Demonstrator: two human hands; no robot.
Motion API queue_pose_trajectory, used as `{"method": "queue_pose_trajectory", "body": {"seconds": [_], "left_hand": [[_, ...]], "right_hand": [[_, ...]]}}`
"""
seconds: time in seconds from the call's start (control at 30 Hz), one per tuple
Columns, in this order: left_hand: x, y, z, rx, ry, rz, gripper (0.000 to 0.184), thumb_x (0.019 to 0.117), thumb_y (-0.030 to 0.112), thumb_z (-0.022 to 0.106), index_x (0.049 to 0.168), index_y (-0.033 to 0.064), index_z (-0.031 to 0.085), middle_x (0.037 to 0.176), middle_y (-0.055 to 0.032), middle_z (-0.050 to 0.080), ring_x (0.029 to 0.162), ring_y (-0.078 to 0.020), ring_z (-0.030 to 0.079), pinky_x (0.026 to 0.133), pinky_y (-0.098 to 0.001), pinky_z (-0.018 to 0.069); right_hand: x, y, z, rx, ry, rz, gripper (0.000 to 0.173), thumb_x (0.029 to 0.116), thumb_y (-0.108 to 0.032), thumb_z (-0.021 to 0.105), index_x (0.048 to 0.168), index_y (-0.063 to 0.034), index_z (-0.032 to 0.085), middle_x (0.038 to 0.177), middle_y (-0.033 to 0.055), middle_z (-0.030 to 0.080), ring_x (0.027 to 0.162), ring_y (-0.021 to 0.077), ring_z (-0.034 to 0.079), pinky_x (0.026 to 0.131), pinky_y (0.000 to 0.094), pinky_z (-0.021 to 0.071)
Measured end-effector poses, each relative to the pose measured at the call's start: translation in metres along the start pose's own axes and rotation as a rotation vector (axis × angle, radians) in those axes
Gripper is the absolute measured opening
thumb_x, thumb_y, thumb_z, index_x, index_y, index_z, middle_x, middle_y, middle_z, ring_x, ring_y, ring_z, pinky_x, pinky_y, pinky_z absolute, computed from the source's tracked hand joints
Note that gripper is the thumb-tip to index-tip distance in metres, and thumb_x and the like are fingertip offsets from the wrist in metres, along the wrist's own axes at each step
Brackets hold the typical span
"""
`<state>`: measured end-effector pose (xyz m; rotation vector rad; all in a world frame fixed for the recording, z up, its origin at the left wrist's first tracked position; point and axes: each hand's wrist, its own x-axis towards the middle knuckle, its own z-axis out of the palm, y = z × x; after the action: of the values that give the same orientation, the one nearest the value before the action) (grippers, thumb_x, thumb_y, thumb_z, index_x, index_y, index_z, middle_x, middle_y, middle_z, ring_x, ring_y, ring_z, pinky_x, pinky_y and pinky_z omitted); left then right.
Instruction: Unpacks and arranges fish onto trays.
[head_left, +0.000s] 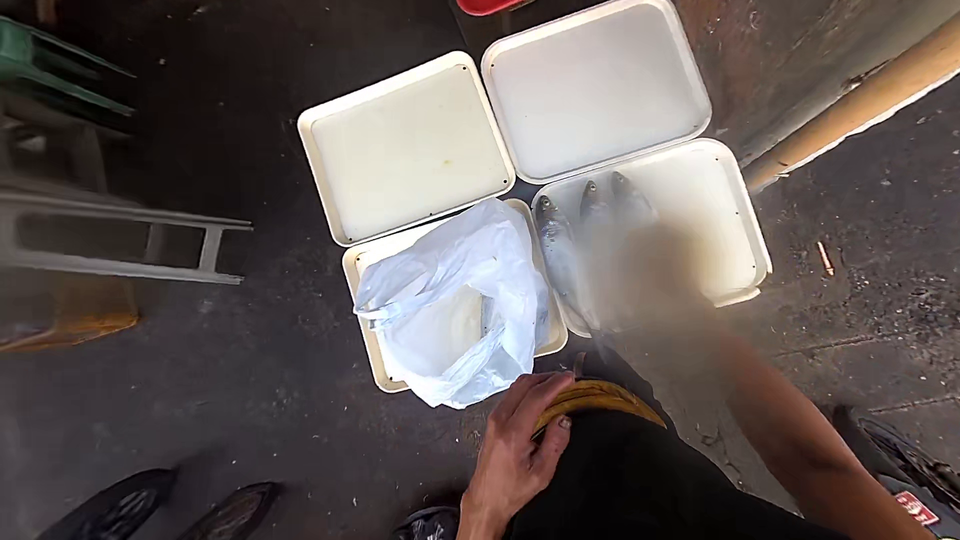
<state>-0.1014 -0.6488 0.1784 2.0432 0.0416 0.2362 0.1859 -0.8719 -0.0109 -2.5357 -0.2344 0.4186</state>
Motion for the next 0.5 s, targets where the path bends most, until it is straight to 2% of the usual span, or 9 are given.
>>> {"method": "queue_pose_trajectory", "body": {"seconds": [0.07, 0.1, 0.13, 0.23, 0.3, 0.33, 0.37, 0.43, 0.5], "left_hand": [[-0.013, 0.001, -0.017, 0.011, 0.091, -0.03, 0.033, 0.105, 0.026, 0.053, 0.127, 0.0054, 0.066, 0.12, -0.0091, 0.071, 0.114, -0.0175, 0.068, 0.1, -0.0358, 0.0577], [-0.02, 0.0, -0.028, 0.021, 0.159, -0.034, 0.034, 0.1056, 0.028, 0.051, 0.126, 0.0059, 0.066, 0.119, -0.0084, 0.072, 0.113, -0.0169, 0.068, 0.099, -0.0355, 0.0576], [-0.028, -0.002, -0.039, 0.026, 0.241, -0.032, 0.034, 0.1061, 0.03, 0.05, 0.125, 0.0069, 0.066, 0.118, -0.0073, 0.072, 0.112, -0.0164, 0.068, 0.098, -0.0355, 0.0579], [-0.05, -0.011, -0.075, 0.03, 0.5, -0.034, 0.036, 0.1074, 0.036, 0.049, 0.124, 0.0095, 0.067, 0.115, -0.0034, 0.073, 0.108, -0.0143, 0.069, 0.095, -0.0347, 0.0583], [-0.063, -0.033, -0.093, 0.028, 0.67, -0.115, 0.034, 0.1067, 0.032, 0.052, 0.122, 0.0045, 0.066, 0.11, -0.0027, 0.074, 0.104, -0.011, 0.069, 0.092, -0.0315, 0.0577], [-0.069, -0.051, -0.1, 0.029, 0.744, -0.2, 0.032, 0.1044, 0.023, 0.052, 0.121, -0.002, 0.063, 0.107, -0.0052, 0.073, 0.1, -0.0102, 0.069, 0.089, -0.0301, 0.0577], [-0.076, -0.07, -0.104, 0.02, 0.795, -0.32, 0.031, 0.1007, 0.015, 0.051, 0.121, -0.0065, 0.061, 0.104, -0.0079, 0.071, 0.096, -0.0104, 0.069, 0.085, -0.0291, 0.0575], [-0.091, -0.11, -0.109, -0.084, 0.769, -0.585, 0.037, 0.0986, 0.012, 0.048, 0.129, -0.0071, 0.056, 0.109, -0.013, 0.069, 0.093, -0.0149, 0.069, 0.081, -0.0321, 0.0583], [-0.103, -0.147, -0.104, -0.334, 0.619, -0.779, 0.045, 0.1013, 0.015, 0.045, 0.141, -0.0044, 0.048, 0.121, -0.0178, 0.067, 0.097, -0.0216, 0.07, 0.081, -0.0389, 0.0597]], "right_hand": [[-0.001, -0.008, -0.022, 0.034, -0.01, -0.027, 0.072, 0.0973, -0.05, 0.061, 0.152, -0.0061, 0.045, 0.145, 0.0336, 0.047, 0.133, 0.0575, 0.042, 0.099, 0.0778, 0.036], [-0.004, -0.019, -0.034, 0.063, 0.03, -0.087, 0.068, 0.0972, -0.045, 0.063, 0.15, -0.0031, 0.048, 0.143, 0.034, 0.048, 0.133, 0.0571, 0.042, 0.099, 0.0768, 0.0366], [-0.01, -0.04, -0.048, 0.116, 0.061, -0.17, 0.064, 0.0977, -0.04, 0.063, 0.148, -0.0016, 0.05, 0.143, 0.0325, 0.049, 0.132, 0.0528, 0.045, 0.101, 0.072, 0.0396], [-0.06, -0.138, -0.084, 0.386, -0.018, -0.576, 0.043, 0.1006, -0.029, 0.055, 0.134, -0.0031, 0.06, 0.134, 0.0159, 0.06, 0.121, 0.0231, 0.061, 0.098, 0.042, 0.054], [-0.095, -0.207, -0.084, 0.56, -0.29, -0.864, 0.03, 0.1038, -0.026, 0.053, 0.121, -0.005, 0.067, 0.123, 0.0039, 0.065, 0.115, 0.0103, 0.062, 0.095, 0.0309, 0.056], [-0.105, -0.237, -0.07, 0.568, -0.443, -0.964, 0.027, 0.1039, -0.023, 0.052, 0.115, -0.0056, 0.07, 0.118, 0.0012, 0.067, 0.112, 0.0079, 0.063, 0.094, 0.0287, 0.0571], [-0.111, -0.261, -0.047, 0.501, -0.575, -1.024, 0.026, 0.1037, -0.02, 0.052, 0.112, -0.0058, 0.072, 0.114, 0.001, 0.069, 0.109, 0.0081, 0.065, 0.093, 0.0289, 0.058], [-0.113, -0.296, 0.014, 0.147, -0.717, -1.067, 0.023, 0.1025, -0.013, 0.053, 0.111, -0.0074, 0.074, 0.107, 0.0041, 0.069, 0.1, 0.0134, 0.066, 0.089, 0.034, 0.0563], [-0.111, -0.315, 0.075, -0.357, -0.791, -1.0, 0.023, 0.0965, -0.009, 0.059, 0.115, -0.0062, 0.072, 0.114, 0.014, 0.069, 0.111, 0.0319, 0.064, 0.095, 0.0532, 0.0509]]}}
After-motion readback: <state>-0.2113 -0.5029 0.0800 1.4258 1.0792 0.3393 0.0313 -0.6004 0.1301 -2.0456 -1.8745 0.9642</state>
